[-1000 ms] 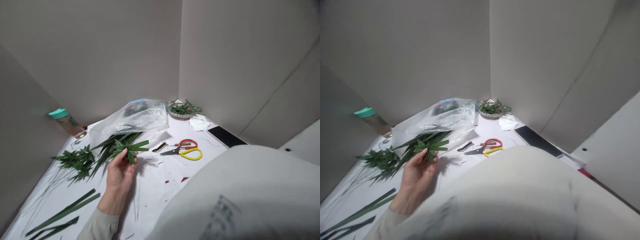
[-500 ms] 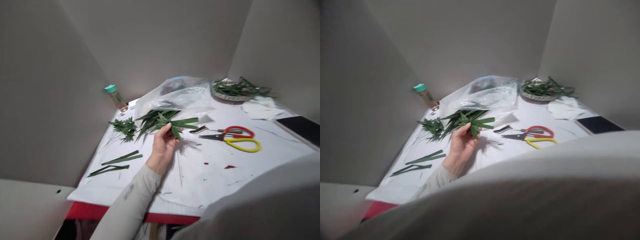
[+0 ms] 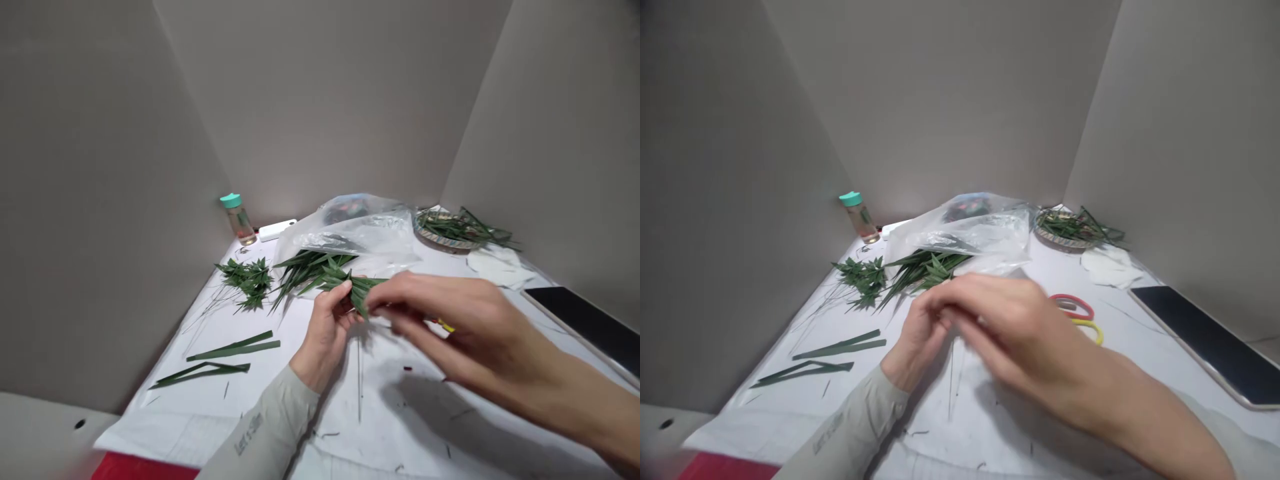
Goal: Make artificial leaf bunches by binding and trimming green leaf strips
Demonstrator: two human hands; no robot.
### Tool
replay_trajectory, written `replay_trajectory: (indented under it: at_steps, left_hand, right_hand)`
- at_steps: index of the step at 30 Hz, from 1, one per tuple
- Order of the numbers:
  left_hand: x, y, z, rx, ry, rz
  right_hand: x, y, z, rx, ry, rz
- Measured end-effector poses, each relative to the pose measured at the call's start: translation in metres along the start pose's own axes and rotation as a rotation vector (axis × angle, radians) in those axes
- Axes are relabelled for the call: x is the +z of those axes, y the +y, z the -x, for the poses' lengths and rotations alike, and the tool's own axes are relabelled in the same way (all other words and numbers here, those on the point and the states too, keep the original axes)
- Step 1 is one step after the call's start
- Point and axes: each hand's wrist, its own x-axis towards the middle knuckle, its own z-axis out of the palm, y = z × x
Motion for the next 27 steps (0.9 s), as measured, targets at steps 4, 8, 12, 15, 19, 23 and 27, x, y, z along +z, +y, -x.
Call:
replay_trajectory:
  at_steps: [4, 8, 12, 15, 19, 23, 27]
  left_hand:
    - [0.002, 0.002, 0.007, 0.012, -0.110, -0.047]
    - [0.007, 0.006, 0.012, 0.034, -0.190, -0.071]
    - [0.010, 0.007, 0.014, 0.033, -0.206, -0.083]
    - [0.012, 0.007, 0.015, 0.016, -0.217, -0.093]
    - [0.016, 0.008, 0.020, -0.019, -0.251, -0.075]
    - [0.018, 0.005, 0.027, -0.052, -0.295, -0.067]
    - [0.019, 0.004, 0.030, -0.062, -0.336, -0.064]
  right_hand:
    - [-0.021, 0.039, 0.030, -0.065, 0.161, 0.302]
    - [-0.013, 0.074, 0.051, -0.168, 0.174, 0.358]
    - [-0.001, 0.096, 0.063, -0.181, 0.157, 0.342]
    - [0.003, 0.099, 0.068, -0.198, 0.130, 0.338]
    - [0.007, 0.089, 0.069, -0.304, 0.147, 0.358]
    - [0.014, 0.082, 0.068, -0.365, 0.235, 0.391]
    - [0.017, 0.083, 0.069, -0.355, 0.273, 0.361]
